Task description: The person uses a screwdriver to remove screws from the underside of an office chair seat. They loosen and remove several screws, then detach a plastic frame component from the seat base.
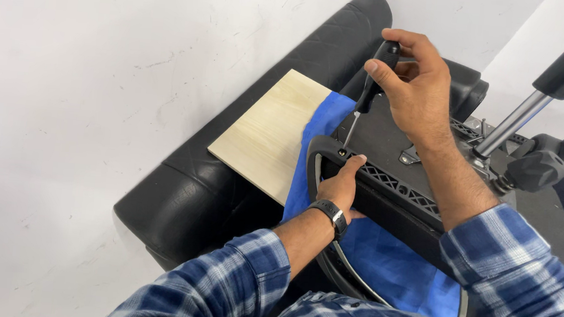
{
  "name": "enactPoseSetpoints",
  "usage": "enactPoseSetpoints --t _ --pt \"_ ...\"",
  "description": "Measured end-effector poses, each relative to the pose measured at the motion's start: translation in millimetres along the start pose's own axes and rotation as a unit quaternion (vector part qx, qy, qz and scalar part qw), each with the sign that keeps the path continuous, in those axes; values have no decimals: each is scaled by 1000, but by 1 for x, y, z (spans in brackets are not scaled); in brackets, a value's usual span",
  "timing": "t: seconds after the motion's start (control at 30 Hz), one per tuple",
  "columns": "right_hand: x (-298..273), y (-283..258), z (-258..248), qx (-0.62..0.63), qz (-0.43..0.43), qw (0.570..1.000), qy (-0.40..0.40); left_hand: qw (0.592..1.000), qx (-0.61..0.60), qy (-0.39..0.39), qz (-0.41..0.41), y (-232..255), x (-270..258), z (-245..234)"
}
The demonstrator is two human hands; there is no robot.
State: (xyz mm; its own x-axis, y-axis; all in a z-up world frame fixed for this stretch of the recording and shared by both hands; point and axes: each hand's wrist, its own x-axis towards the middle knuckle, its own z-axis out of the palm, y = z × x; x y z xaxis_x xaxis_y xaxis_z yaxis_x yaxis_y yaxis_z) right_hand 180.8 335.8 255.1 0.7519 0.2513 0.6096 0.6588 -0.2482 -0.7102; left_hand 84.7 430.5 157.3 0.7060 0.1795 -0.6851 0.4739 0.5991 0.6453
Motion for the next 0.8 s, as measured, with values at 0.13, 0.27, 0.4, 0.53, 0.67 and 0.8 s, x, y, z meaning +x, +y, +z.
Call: enactPoseSetpoints --t 0.13,0.27,0.4,0.53,0.67,0.8 --pt "-4 3 2 100 -37 994 -15 999 2 33 2 -1 0 3" --pt "-4 7 6 36 -22 999 34 998 -26 45 25 -7 3 7" --pt "-2 4 10 -40 4 996 74 991 12 107 75 -12 2 12" --pt "0 5 8 -36 5 998 44 994 34 99 37 -8 0 11" --pt "5 12 8 34 -37 999 -2 994 4 103 36 -3 -3 14" --pt "10 18 3 28 -15 999 21 993 36 105 44 0 -4 14"
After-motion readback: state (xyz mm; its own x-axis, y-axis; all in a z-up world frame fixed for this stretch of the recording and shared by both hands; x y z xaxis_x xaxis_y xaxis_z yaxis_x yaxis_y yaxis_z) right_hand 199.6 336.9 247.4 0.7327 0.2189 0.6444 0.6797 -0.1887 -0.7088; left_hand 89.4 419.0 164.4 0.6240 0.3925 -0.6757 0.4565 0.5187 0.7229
